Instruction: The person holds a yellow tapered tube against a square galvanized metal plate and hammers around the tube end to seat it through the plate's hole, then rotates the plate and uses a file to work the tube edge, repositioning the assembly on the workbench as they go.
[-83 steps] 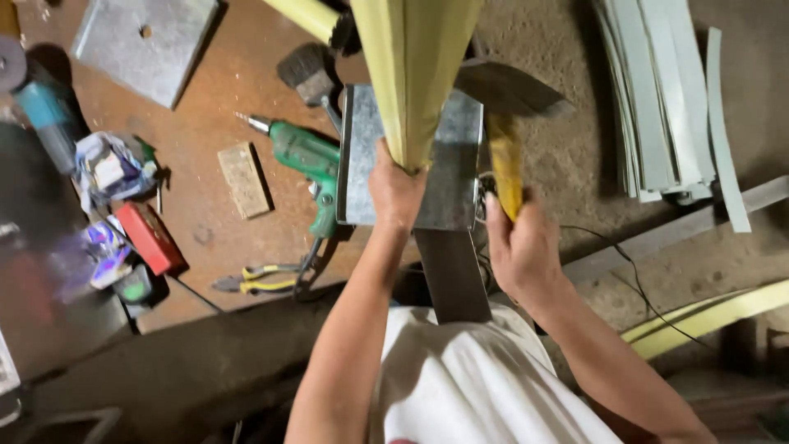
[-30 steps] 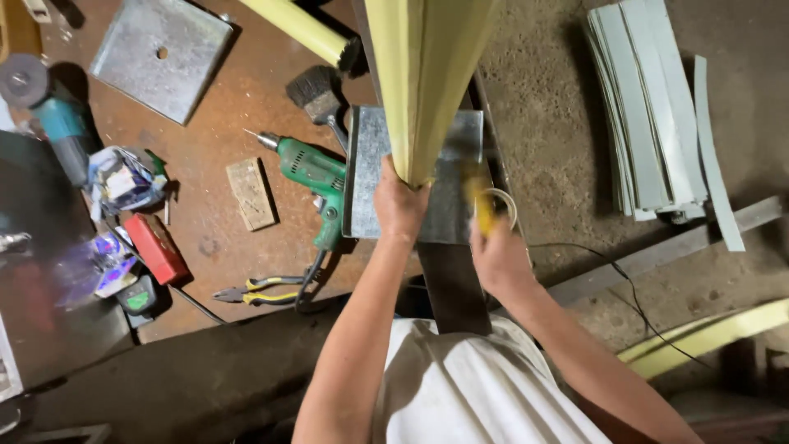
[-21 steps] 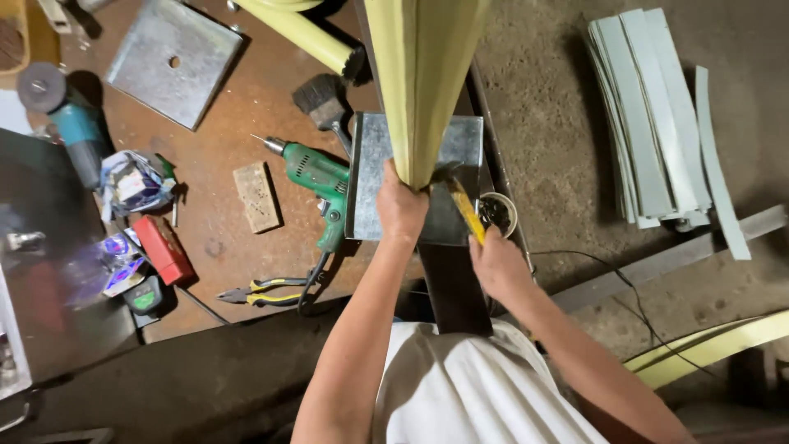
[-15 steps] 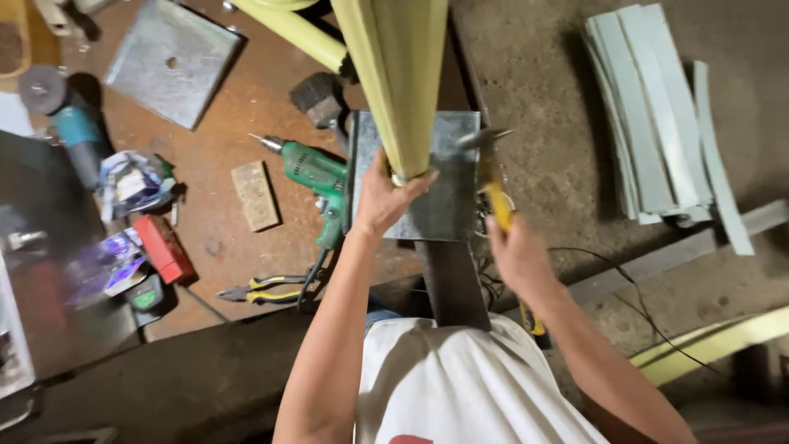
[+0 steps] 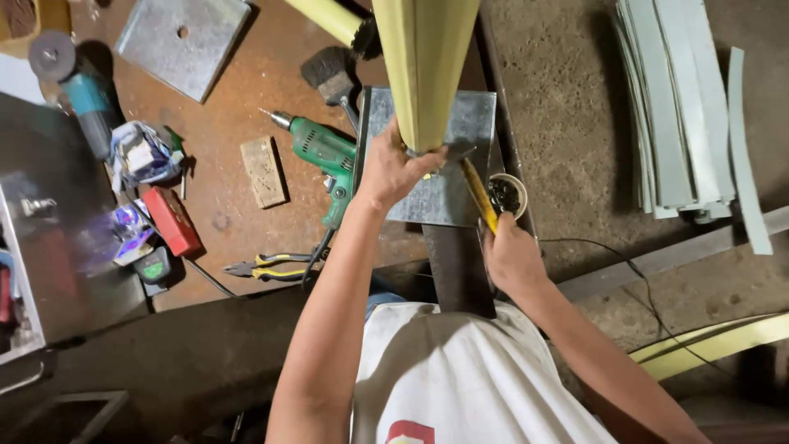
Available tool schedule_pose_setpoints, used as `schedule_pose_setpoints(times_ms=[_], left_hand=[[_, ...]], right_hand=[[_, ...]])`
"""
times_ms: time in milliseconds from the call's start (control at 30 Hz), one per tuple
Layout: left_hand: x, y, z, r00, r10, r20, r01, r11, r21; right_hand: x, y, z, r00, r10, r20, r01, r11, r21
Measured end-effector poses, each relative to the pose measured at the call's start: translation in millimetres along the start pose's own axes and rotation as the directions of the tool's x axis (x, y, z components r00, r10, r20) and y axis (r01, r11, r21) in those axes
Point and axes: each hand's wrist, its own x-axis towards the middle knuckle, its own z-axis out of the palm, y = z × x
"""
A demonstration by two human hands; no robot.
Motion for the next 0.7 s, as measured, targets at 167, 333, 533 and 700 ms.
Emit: schedule_pose_setpoints(times_ms=[167, 333, 533, 700], left_hand=[[1, 4, 1, 1.000, -0.013, 0.006, 0.014, 0.992, -0.124], [5, 0, -3, 0.995, 0.095, 0.026, -0.088, 0.979, -0.186], [-7, -32, 10, 0.982, 0.157, -0.100, -0.134, 0.969, 0.205], [-10, -42, 24, 0.968, 0.050, -0.247, 0.030, 0.950, 0.310]], right_hand=[[7, 3, -4, 0.976, 0.142, 0.163, -0.128, 0.987, -0.097], [22, 14, -1, 0.985, 0.088, 0.146, -0.087, 0.996, -0.016], [17, -10, -32, 0.918, 0.328, 0.225, -0.380, 0.889, 0.255], [18, -12, -41, 0.931, 0.287, 0.226, -0.357, 0.847, 0.394]])
